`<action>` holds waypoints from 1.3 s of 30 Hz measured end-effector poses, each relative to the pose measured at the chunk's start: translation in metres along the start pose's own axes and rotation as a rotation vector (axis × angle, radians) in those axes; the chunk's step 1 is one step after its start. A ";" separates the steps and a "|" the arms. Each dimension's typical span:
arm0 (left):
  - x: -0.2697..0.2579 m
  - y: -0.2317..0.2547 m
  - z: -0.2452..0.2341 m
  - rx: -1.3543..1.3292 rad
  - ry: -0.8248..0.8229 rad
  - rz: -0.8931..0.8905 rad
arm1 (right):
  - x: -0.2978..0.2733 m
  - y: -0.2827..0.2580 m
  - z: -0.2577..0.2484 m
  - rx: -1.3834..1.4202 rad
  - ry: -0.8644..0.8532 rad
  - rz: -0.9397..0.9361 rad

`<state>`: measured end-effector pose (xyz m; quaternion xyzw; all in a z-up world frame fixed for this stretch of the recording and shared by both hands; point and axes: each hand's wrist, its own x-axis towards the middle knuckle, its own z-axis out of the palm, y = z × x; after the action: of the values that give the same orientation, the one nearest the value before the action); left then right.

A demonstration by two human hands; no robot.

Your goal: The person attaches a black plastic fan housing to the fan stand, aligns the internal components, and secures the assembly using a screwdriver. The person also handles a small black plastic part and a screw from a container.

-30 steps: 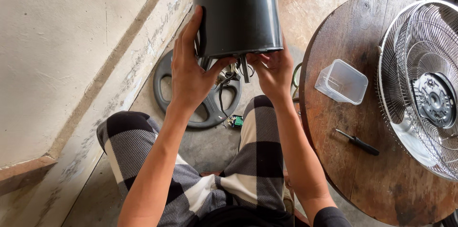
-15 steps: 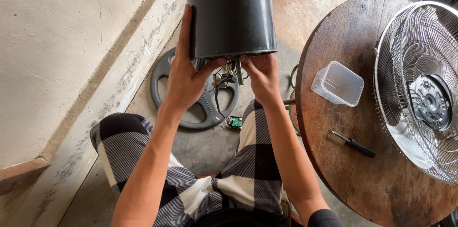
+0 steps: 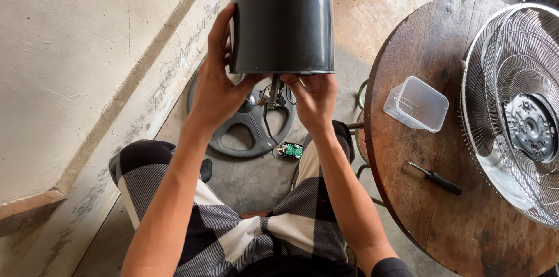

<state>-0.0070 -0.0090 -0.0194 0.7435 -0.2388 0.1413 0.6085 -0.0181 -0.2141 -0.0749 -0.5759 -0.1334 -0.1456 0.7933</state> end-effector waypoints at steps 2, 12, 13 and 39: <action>0.008 -0.002 -0.010 -0.062 -0.059 0.003 | 0.002 -0.001 -0.001 -0.053 -0.027 0.018; 0.046 -0.018 -0.042 -0.229 -0.276 -0.023 | 0.009 -0.006 -0.006 -0.223 -0.046 0.009; 0.050 -0.018 -0.043 -0.230 -0.292 -0.003 | 0.011 -0.006 -0.005 -0.237 -0.038 0.011; 0.040 -0.005 -0.042 -0.142 -0.227 -0.011 | -0.030 -0.101 0.089 -0.959 -0.026 0.115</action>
<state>0.0332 0.0251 0.0053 0.7109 -0.3117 0.0356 0.6295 -0.0884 -0.1570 0.0292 -0.8850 -0.0291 -0.1391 0.4434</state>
